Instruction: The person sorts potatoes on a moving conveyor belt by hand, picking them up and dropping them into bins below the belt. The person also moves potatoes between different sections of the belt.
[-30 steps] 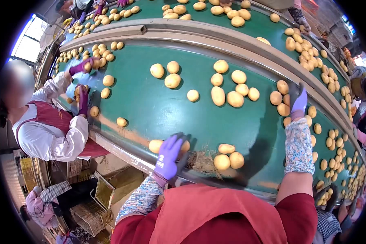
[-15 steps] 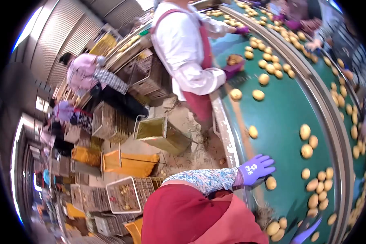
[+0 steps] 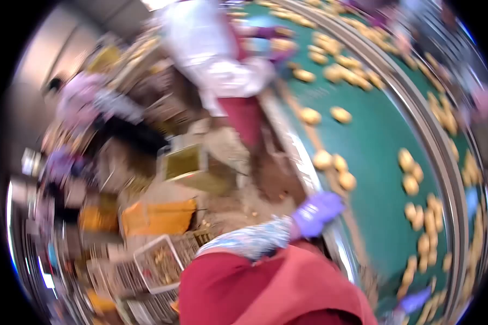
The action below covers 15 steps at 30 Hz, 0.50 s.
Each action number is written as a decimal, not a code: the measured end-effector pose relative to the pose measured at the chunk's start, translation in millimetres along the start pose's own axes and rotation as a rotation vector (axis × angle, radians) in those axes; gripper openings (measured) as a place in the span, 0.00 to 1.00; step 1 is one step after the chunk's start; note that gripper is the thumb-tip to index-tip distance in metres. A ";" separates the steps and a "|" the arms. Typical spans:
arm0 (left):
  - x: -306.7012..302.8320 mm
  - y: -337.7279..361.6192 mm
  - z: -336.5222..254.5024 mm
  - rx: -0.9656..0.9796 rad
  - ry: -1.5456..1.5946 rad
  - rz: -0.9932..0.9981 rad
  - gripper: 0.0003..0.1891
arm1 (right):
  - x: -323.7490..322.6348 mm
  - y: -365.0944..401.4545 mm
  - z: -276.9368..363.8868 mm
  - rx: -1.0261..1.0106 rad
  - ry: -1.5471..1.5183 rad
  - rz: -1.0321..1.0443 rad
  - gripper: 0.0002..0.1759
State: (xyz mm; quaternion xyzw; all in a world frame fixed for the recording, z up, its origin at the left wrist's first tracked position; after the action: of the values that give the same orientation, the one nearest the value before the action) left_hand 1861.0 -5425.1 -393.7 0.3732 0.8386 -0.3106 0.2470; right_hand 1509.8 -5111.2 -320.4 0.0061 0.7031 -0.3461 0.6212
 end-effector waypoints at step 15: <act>-60.4 -26.7 51.2 -0.178 -0.045 -0.131 0.22 | 77.4 81.9 64.3 0.210 -0.128 0.789 0.61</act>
State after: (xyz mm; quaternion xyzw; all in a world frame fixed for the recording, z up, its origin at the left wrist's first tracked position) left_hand 1885.7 -5503.8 -380.8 0.2872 0.8797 -0.2586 0.2772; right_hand 1584.0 -5113.3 -426.8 0.3169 0.5677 -0.1511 0.7446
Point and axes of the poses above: each hand's wrist, its own y-axis away from the middle knuckle, its own x-axis out of the palm, z = x × y, the point moved 5 cm from there along -y, towards the middle knuckle, and after that the axes turned 1 degree about y, right-handed, at the moved point
